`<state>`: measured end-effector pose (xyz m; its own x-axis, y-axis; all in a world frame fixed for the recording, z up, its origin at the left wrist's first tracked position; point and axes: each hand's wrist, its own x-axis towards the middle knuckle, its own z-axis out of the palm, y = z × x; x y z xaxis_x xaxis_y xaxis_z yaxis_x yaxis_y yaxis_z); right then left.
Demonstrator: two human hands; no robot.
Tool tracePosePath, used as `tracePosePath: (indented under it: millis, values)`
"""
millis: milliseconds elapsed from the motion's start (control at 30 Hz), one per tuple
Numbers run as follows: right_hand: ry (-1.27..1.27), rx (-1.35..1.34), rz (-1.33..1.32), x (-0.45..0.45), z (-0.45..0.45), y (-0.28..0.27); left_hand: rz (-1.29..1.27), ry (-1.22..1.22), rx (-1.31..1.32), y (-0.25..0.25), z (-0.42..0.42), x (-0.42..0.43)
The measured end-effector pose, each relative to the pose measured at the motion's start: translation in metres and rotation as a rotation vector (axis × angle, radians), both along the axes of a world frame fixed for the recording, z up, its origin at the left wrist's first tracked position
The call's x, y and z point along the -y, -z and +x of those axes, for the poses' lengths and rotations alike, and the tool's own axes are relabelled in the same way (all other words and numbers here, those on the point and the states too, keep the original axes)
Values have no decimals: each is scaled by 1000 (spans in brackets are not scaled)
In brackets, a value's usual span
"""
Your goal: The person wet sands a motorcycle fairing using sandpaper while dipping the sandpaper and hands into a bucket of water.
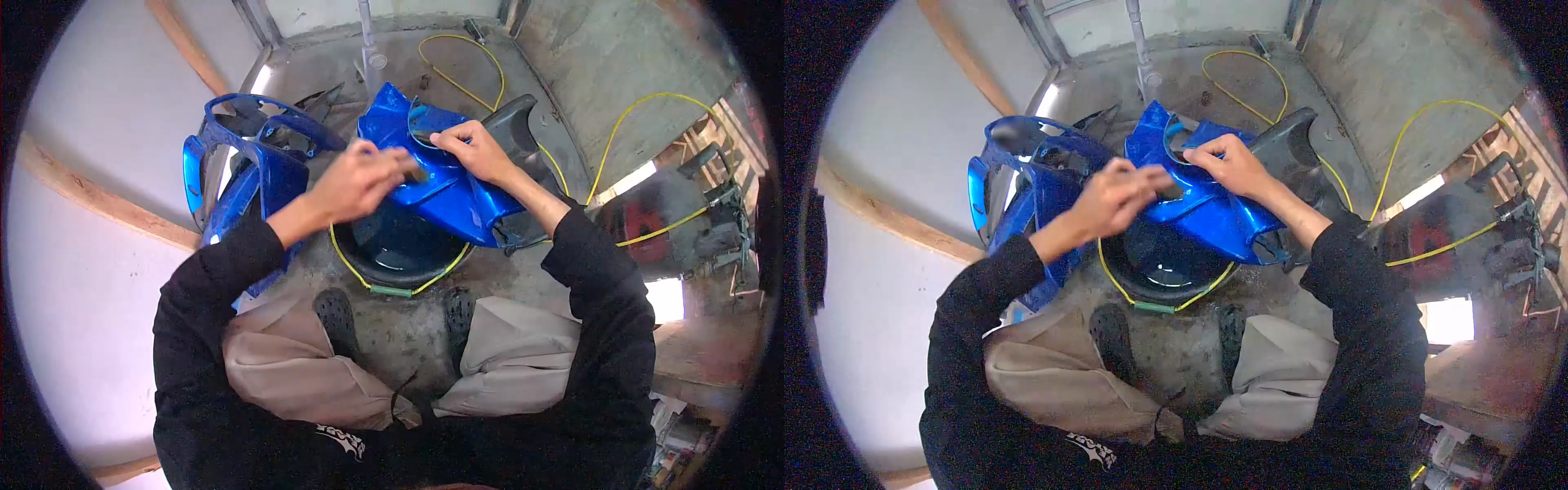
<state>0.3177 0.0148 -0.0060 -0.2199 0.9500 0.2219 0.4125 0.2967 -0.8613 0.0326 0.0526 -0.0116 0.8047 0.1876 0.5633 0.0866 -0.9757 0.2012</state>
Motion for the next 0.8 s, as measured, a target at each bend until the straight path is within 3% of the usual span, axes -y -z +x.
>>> tracePosePath:
  millis: [133, 167, 200, 267, 367, 467, 600, 633, 733, 800]
  values:
    - [-20, 7, 37, -1, -5, 11, 83, 2, -77, -2, -9, -15]
    - [-12, 18, 32, 0, -5, 9, -104, -161, -123, -3, -14, -27]
    - [-3, 31, 27, 0, -5, 7, -143, -265, -222, -7, -21, -35]
    - [6, 17, 19, -2, 2, 5, -110, -299, -140, 0, -27, -29]
    - [19, -21, 35, -3, 4, 7, -99, -193, -29, 0, -25, -23]
    - [-25, -47, 50, -5, 7, 6, -81, -330, -77, -24, -29, -18]
    - [-133, 88, -66, -1, 16, -9, -177, -165, -76, -29, -35, -22]
    - [-116, 9, -1, 5, 10, -10, -244, -137, -32, -25, -31, -16]
    - [-68, 164, -22, 6, 13, -18, -300, -130, 23, -13, -26, 2]
    - [12, 185, 117, 10, 12, -21, -291, -125, 26, -15, -25, 6]
